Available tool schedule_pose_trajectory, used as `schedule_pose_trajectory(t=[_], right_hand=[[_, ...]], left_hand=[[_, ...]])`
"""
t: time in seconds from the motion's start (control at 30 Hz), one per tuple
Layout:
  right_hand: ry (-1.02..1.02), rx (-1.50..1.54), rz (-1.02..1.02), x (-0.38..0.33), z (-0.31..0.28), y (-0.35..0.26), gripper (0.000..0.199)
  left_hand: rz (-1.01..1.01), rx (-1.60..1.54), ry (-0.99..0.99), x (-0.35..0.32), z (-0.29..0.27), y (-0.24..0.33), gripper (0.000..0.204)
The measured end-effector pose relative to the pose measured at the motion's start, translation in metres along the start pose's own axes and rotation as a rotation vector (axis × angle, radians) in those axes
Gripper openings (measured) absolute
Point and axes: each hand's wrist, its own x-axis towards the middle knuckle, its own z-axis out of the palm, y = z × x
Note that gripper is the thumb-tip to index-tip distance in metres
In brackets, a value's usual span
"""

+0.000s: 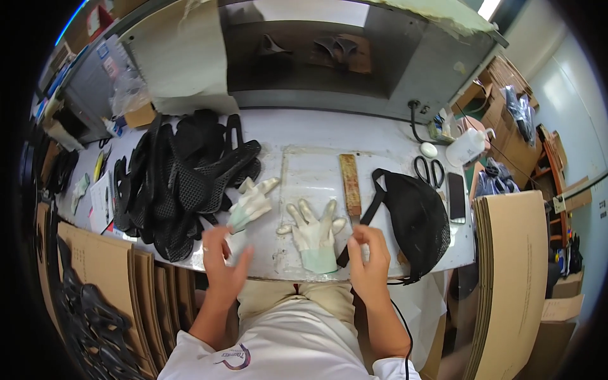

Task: Assembling 3D-printed mesh saddle pads onto plastic bicycle saddle bases by hand.

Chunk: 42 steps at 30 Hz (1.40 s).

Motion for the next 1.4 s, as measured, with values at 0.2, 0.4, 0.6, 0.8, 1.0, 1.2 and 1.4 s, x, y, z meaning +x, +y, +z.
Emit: schedule_pose_trajectory(t=[0.2, 0.4, 0.6, 0.8, 1.0, 1.2, 1.4], right_hand=[[-0.284, -0.395, -0.409, -0.023, 0.0, -0.033, 0.039], [-0.123, -0.356, -0.386, -0.027, 0.011, -0.01, 0.037], [-0.116, -0.079, -0.363, -0.034, 0.03, -0.021, 0.03], [-0.006, 0.059, -0.323, -0.054, 0.048, -0.029, 0.026], [-0.124, 0.198, -0.001, -0.045, 0.051, -0.026, 0.01], [-0.185, 0.224, -0.143, -0.03, 0.042, -0.057, 0.016], [-0.325, 0.271, 0.13, -0.025, 0.041, -0.059, 0.016]], left_hand=[[0.23, -0.271, -0.287, -0.026, 0.047, 0.025, 0.021], [0.276, -0.268, -0.269, -0.019, 0.046, 0.051, 0.026], [0.215, -0.144, -0.134, -0.024, 0.047, 0.059, 0.03], [0.381, -0.101, -0.187, -0.011, 0.04, 0.035, 0.031], [-0.07, -0.43, -0.222, -0.039, 0.033, 0.031, 0.016], [-0.405, -0.752, -0.269, -0.033, 0.023, 0.04, 0.007], [-0.467, -1.009, -0.371, -0.025, 0.017, 0.042, 0.014]])
